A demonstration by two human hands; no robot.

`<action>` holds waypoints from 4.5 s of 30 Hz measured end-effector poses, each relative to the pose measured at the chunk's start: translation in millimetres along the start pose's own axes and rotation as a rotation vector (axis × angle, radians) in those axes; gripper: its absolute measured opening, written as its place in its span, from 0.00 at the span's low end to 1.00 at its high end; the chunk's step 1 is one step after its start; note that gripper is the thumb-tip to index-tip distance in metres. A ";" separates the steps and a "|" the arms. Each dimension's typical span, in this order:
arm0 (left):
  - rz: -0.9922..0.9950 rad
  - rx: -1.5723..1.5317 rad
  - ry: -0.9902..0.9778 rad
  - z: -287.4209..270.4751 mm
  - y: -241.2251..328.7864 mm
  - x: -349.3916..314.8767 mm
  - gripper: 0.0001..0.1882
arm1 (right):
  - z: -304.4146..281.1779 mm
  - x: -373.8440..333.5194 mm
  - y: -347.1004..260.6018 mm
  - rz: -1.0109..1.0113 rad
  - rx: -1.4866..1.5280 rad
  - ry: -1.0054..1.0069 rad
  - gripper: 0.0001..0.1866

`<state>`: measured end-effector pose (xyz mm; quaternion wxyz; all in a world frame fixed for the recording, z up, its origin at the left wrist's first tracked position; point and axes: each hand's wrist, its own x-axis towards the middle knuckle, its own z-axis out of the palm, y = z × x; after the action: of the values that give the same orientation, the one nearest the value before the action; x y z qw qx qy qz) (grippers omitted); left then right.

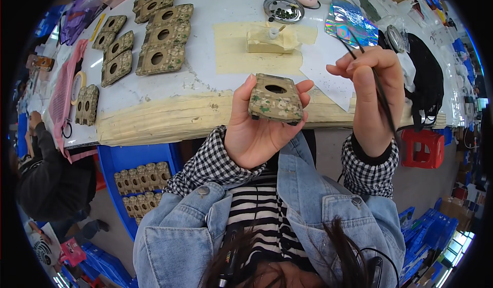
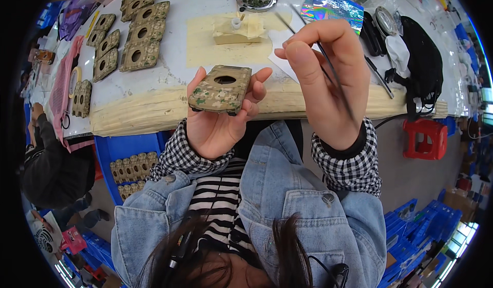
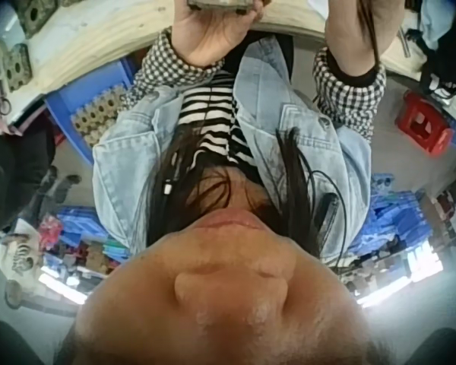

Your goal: Decorating and detailing small toy tank models at a factory workbench.

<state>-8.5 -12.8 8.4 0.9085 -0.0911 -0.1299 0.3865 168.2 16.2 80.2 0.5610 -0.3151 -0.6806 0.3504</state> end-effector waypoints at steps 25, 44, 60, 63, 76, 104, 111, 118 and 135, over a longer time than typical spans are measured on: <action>0.049 -0.074 -0.064 2.2 21.7 -18.1 0.43 | 34.2 47.2 59.6 -0.295 -0.838 -0.010 0.06; 0.075 -0.088 -0.055 9.6 15.8 -16.7 0.40 | 35.5 24.1 -6.1 -0.189 -0.286 0.018 0.04; 0.049 -0.055 -0.054 1.9 12.4 -17.8 0.34 | 50.2 6.0 -4.0 0.137 0.119 -0.134 0.04; 0.057 -0.045 -0.045 1.6 11.6 -17.8 0.34 | 49.7 5.2 -3.5 0.137 0.120 -0.132 0.03; 0.048 -0.040 -0.053 1.6 11.8 -17.0 0.34 | 48.7 5.5 -3.0 0.138 0.111 -0.139 0.04; 0.012 0.032 0.046 12.0 8.3 -8.8 0.48 | -24.0 19.6 18.3 0.030 -0.454 0.038 0.17; 0.013 0.255 0.181 3.6 -1.5 8.2 0.43 | -81.7 -30.0 27.3 0.358 -0.327 0.083 0.14; -0.049 0.458 0.088 -6.4 -5.3 27.1 0.42 | -98.2 -48.7 41.8 0.442 -0.189 0.079 0.13; -0.065 0.674 0.094 -13.4 -5.6 38.3 0.41 | -80.9 -33.0 60.0 0.417 -0.219 0.102 0.12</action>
<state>25.0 10.3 3.5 0.9044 0.2008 0.0442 0.3739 255.7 32.4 22.6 0.4724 -0.5252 -0.6056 0.3664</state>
